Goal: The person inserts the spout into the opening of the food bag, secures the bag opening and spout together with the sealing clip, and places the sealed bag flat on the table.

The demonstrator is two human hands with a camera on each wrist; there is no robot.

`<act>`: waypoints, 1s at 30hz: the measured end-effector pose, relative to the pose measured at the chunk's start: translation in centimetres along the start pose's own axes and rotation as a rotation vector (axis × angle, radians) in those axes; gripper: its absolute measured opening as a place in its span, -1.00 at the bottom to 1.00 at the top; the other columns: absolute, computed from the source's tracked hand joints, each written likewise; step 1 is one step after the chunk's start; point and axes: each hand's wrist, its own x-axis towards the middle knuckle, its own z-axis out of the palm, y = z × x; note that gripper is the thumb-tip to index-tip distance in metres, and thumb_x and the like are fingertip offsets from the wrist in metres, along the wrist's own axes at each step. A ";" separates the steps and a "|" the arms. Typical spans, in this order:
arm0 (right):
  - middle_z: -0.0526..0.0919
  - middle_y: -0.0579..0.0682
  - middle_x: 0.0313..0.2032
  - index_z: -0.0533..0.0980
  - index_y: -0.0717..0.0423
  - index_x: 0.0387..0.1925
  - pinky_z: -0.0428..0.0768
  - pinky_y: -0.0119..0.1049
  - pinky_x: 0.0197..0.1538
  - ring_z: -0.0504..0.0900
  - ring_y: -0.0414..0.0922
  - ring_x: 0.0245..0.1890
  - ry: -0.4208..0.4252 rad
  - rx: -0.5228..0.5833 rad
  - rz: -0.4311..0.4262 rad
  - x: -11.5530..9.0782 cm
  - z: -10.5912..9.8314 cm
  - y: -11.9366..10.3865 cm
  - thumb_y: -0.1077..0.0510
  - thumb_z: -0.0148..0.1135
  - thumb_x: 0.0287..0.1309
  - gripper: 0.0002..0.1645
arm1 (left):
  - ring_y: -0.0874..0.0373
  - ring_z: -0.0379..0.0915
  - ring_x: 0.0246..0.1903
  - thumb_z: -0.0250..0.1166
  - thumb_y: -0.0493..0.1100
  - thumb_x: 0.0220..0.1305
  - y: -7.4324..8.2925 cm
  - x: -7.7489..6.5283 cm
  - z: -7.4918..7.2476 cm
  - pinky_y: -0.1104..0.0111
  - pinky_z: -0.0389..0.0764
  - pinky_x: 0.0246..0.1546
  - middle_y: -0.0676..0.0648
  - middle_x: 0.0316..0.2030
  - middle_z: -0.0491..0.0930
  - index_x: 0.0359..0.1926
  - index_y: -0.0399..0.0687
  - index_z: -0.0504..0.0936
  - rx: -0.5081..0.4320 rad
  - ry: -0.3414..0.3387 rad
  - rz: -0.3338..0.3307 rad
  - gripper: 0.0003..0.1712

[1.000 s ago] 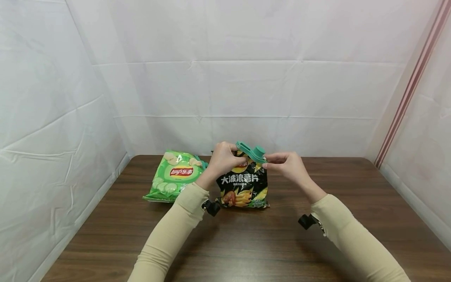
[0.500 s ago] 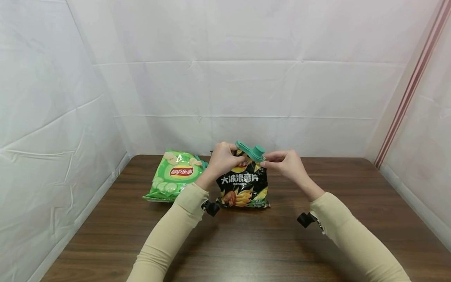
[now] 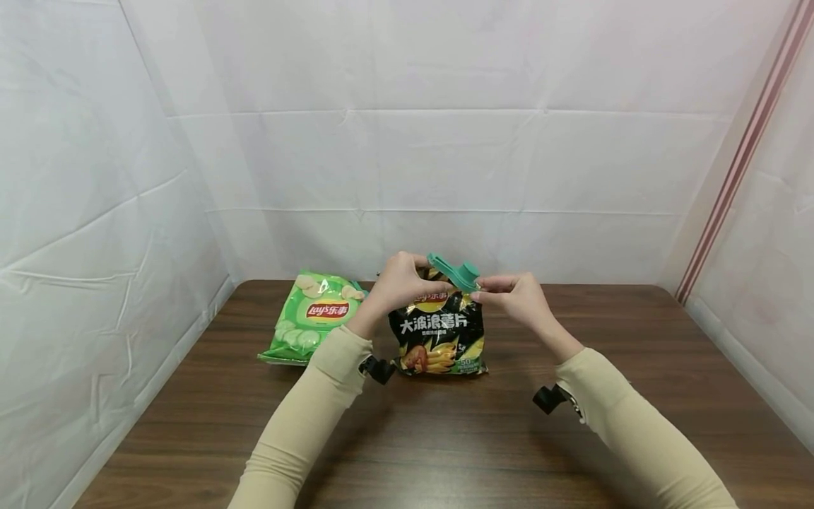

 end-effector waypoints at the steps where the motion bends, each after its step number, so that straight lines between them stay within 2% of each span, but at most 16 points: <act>1: 0.72 0.14 -0.19 0.66 0.12 -0.09 0.61 -0.28 -0.19 0.69 -0.05 -0.20 0.000 0.005 0.003 0.0 0.0 0.1 -0.02 0.46 -0.03 -0.53 | 0.25 0.31 -0.70 0.44 0.07 0.04 0.0 0.0 -0.2 0.43 0.38 -0.61 0.05 -0.59 0.60 -0.31 0.03 0.71 -0.029 -0.013 -0.010 -0.73; 4: 0.72 0.15 -0.17 0.66 0.12 -0.08 0.62 -0.20 -0.14 0.68 -0.05 -0.18 -0.003 0.020 0.012 0.0 -0.1 0.3 -0.02 0.45 -0.02 -0.53 | 0.23 0.53 -0.46 0.42 0.09 0.07 0.1 0.1 -0.5 0.38 0.54 -0.40 0.01 -0.36 0.68 -0.21 0.01 0.66 -0.131 -0.014 -0.035 -0.65; 6: 0.72 0.15 -0.16 0.65 0.11 -0.07 0.61 -0.15 -0.11 0.67 -0.03 -0.16 -0.008 0.026 0.015 -0.1 -0.1 0.4 -0.02 0.44 -0.02 -0.53 | 0.18 0.60 -0.33 0.41 0.08 0.09 0.1 0.0 -0.7 0.32 0.60 -0.28 -0.04 -0.31 0.69 -0.19 -0.03 0.63 -0.192 0.002 -0.052 -0.64; 8: 0.71 0.15 -0.15 0.65 0.11 -0.07 0.61 -0.11 -0.09 0.66 -0.01 -0.14 -0.011 0.029 0.017 -0.1 0.0 0.4 -0.02 0.44 -0.01 -0.53 | 0.13 0.62 -0.29 0.42 0.05 0.09 0.1 0.0 -0.7 0.28 0.61 -0.25 -0.07 -0.29 0.69 -0.18 -0.05 0.62 -0.225 0.024 -0.064 -0.64; 13: 0.70 0.15 -0.13 0.64 0.11 -0.05 0.61 -0.11 -0.09 0.66 -0.01 -0.12 -0.017 0.029 0.024 -0.1 0.0 0.3 -0.03 0.44 -0.01 -0.52 | 0.13 0.62 -0.29 0.43 0.01 0.08 0.1 0.1 -0.7 0.29 0.61 -0.25 -0.08 -0.31 0.70 -0.23 -0.06 0.64 -0.225 0.058 -0.063 -0.69; 21: 0.69 0.17 -0.10 0.63 0.12 -0.02 0.60 -0.08 -0.05 0.66 0.00 -0.10 -0.035 0.055 0.037 0.0 0.1 0.3 -0.04 0.44 -0.02 -0.48 | 0.13 0.61 -0.36 0.44 -0.06 0.08 0.0 0.1 -0.5 0.32 0.60 -0.30 -0.11 -0.37 0.70 -0.26 -0.10 0.67 -0.263 0.089 -0.025 -0.74; 26: 0.67 0.19 -0.07 0.61 0.13 0.01 0.62 -0.12 -0.06 0.65 0.00 -0.09 -0.051 0.075 0.018 0.0 0.3 0.6 -0.06 0.42 0.01 -0.45 | 0.13 0.59 -0.41 0.42 -0.09 0.10 0.0 -0.1 -0.5 0.36 0.57 -0.38 -0.12 -0.41 0.69 -0.26 -0.14 0.67 -0.242 0.106 -0.008 -0.75; 30: 0.66 0.21 -0.08 0.58 0.18 0.03 0.62 -0.18 -0.14 0.65 -0.02 -0.13 -0.066 0.044 -0.020 0.0 0.7 0.6 -0.08 0.37 0.07 -0.44 | 0.12 0.59 -0.43 0.41 -0.09 0.11 0.1 -0.1 -0.5 0.38 0.54 -0.41 -0.10 -0.44 0.69 -0.30 -0.13 0.67 -0.227 0.104 0.002 -0.79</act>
